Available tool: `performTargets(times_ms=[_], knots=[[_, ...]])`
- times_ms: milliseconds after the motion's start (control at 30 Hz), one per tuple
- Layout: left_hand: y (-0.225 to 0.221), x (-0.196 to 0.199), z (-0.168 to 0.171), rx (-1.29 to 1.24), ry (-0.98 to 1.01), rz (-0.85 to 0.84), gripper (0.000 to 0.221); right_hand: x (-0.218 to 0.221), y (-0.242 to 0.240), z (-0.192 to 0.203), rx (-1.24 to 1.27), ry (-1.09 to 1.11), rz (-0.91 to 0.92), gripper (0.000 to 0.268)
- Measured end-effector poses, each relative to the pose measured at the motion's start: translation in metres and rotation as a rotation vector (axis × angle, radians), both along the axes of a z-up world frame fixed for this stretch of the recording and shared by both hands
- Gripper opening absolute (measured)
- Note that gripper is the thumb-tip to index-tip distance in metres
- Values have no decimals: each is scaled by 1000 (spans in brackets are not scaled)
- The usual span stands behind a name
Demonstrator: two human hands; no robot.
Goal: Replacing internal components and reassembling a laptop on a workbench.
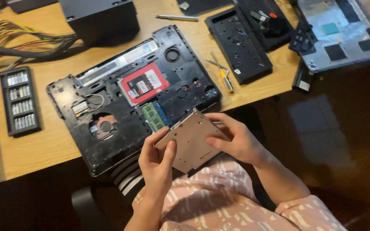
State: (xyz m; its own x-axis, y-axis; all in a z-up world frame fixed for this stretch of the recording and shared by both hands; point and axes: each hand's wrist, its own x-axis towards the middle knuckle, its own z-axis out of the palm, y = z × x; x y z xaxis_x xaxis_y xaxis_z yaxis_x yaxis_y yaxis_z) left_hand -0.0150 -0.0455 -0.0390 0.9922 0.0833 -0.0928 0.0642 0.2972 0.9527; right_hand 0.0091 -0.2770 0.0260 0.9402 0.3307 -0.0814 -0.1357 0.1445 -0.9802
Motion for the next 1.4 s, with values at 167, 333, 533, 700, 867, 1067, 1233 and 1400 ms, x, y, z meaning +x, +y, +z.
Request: performTargets(times_ms=[167, 333, 533, 700, 867, 1067, 1233, 1400], knots=[[-8, 3, 20, 54, -220, -80, 22, -8, -25, -7, -417, -175, -37, 41], [1, 2, 29, 204, -174, -68, 17, -9, -30, 5, -454, -368, 62, 41], [4, 0, 45, 344, -320, -123, 12, -12, -29, 18, -426, -470, 131, 40], [1, -1, 47, 369, -312, -101, 13, -16, -26, 19, -448, -519, 98, 41], [-2, 2, 29, 251, -247, -72, 15, -18, -29, 17, -455, -512, 53, 41], [2, 4, 7, 165, -115, -131, 27, -19, -32, 15, -422, -525, 17, 40], [-4, 4, 18, 317, -178, -71, 21, -19, -35, 10, -369, -507, 6, 39], [-11, 7, 20, 319, -302, -31, 18, -20, -34, 5, -385, -488, 6, 39]])
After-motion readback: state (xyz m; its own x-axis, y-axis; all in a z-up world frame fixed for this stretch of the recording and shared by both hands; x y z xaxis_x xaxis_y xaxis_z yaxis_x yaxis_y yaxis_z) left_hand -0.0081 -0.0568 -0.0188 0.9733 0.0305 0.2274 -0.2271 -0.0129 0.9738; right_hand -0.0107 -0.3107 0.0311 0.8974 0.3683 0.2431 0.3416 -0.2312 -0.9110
